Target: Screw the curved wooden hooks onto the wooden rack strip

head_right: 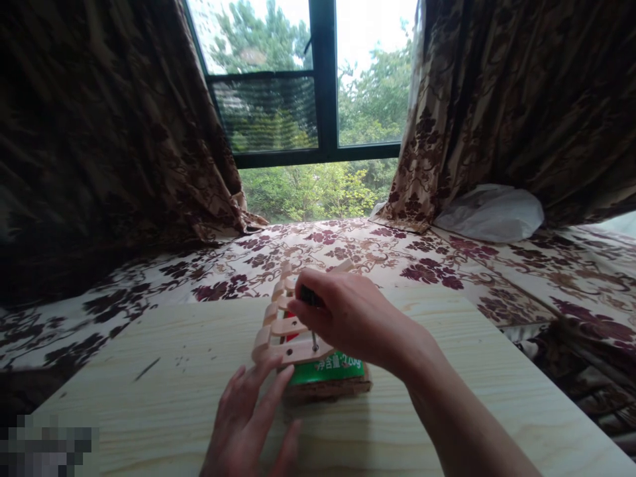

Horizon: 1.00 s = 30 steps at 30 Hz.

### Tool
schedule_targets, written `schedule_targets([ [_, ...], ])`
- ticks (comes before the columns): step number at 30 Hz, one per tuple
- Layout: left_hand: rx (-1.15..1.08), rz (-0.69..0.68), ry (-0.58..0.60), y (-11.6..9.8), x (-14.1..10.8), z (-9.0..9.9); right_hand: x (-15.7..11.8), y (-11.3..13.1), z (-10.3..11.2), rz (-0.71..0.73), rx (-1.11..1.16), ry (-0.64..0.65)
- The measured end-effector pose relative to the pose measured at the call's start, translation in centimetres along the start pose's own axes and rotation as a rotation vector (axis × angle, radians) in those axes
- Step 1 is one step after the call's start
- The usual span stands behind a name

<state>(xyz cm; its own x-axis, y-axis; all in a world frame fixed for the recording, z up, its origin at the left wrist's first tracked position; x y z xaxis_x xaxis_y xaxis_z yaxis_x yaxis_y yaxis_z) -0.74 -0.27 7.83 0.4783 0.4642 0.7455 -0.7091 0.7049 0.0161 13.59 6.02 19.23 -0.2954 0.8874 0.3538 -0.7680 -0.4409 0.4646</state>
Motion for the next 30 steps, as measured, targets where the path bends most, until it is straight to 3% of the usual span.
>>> schedule_targets([
  [7,0.012,-0.001,-0.005,-0.1,0.1,-0.1,0.7,-1.6,0.1,-0.208,-0.086,-0.092],
  [12,0.083,-0.115,0.066,-0.1,0.1,-0.1,-0.1,-0.5,0.2,-0.053,-0.038,0.022],
  [14,0.069,-0.098,0.06,-0.1,0.1,-0.1,-0.2,-0.2,0.0,-0.007,-0.006,0.054],
  [21,-0.014,0.019,-0.017,-0.2,0.0,-0.2,0.7,-2.0,0.0,-0.217,-0.085,-0.075],
  [27,-0.02,0.015,-0.013,-0.2,0.1,0.0,0.0,-0.4,0.3,-0.062,-0.034,-0.017],
  [30,-0.019,0.014,-0.003,-0.2,0.1,0.0,0.1,-0.6,0.1,-0.092,-0.086,-0.014],
])
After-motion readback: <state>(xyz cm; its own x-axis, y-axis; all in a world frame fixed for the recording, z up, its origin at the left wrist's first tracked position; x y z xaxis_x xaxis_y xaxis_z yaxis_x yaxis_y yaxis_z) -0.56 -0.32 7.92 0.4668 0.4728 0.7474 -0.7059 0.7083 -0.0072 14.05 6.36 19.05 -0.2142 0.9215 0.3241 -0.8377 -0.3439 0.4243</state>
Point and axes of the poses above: each hand's wrist, its own x-axis towards the middle knuckle, its own z-axis out of the back of the hand, y = z × x, the point moved 7 cm from there along x, towards the middle knuckle, and after that the axes turned 7 degrees about -z, right-handed, at the moved point
